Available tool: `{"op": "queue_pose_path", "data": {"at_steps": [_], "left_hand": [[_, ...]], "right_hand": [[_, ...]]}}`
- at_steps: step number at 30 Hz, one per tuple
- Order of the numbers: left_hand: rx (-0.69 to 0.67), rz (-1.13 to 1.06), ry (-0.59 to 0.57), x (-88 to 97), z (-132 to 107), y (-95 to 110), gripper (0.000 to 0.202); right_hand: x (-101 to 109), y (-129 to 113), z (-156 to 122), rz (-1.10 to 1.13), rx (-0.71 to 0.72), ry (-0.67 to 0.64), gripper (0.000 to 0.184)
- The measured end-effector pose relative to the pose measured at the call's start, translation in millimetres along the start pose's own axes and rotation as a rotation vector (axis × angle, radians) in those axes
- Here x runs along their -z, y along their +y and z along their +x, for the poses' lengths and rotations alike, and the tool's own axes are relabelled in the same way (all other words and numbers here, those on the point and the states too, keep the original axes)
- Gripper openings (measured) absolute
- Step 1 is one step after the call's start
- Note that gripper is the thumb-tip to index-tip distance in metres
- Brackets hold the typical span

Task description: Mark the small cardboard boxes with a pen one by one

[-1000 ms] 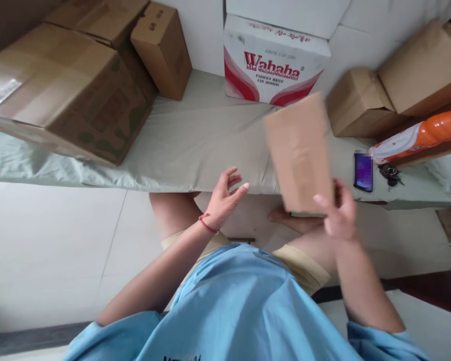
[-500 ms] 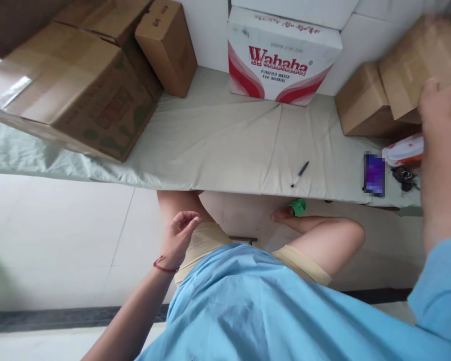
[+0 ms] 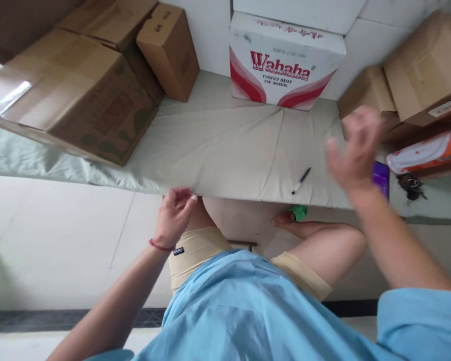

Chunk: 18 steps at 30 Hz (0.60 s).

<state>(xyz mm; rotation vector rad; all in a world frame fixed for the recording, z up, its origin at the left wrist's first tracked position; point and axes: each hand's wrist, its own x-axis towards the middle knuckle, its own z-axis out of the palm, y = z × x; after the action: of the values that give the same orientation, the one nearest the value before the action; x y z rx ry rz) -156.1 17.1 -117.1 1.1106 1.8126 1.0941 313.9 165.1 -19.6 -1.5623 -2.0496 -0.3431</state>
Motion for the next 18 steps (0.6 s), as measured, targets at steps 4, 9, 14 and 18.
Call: {"op": "queue_pose_path", "data": {"at_steps": [4,9,14,18], "left_hand": [[-0.113,-0.005,0.132,-7.8,87.7,20.0,0.042],[-0.187,0.154,0.308,-17.2,185.4,78.5,0.053],[-0.551,0.33,0.194,-32.8,181.1,137.1,0.065],[-0.593,0.396,0.238,-42.3,192.2,173.5,0.076]], "right_hand": [[-66.7,-117.2,-86.0,0.32,0.269,-0.245,0.038],[-104.8,-155.5,-111.9,0.353,0.134,-0.216,0.038],[-102.8,-151.3,-111.6,0.358,0.062,-0.209,0.032],[-102.8,-155.6,-114.0,0.317,0.027,-0.271,0.029]]}}
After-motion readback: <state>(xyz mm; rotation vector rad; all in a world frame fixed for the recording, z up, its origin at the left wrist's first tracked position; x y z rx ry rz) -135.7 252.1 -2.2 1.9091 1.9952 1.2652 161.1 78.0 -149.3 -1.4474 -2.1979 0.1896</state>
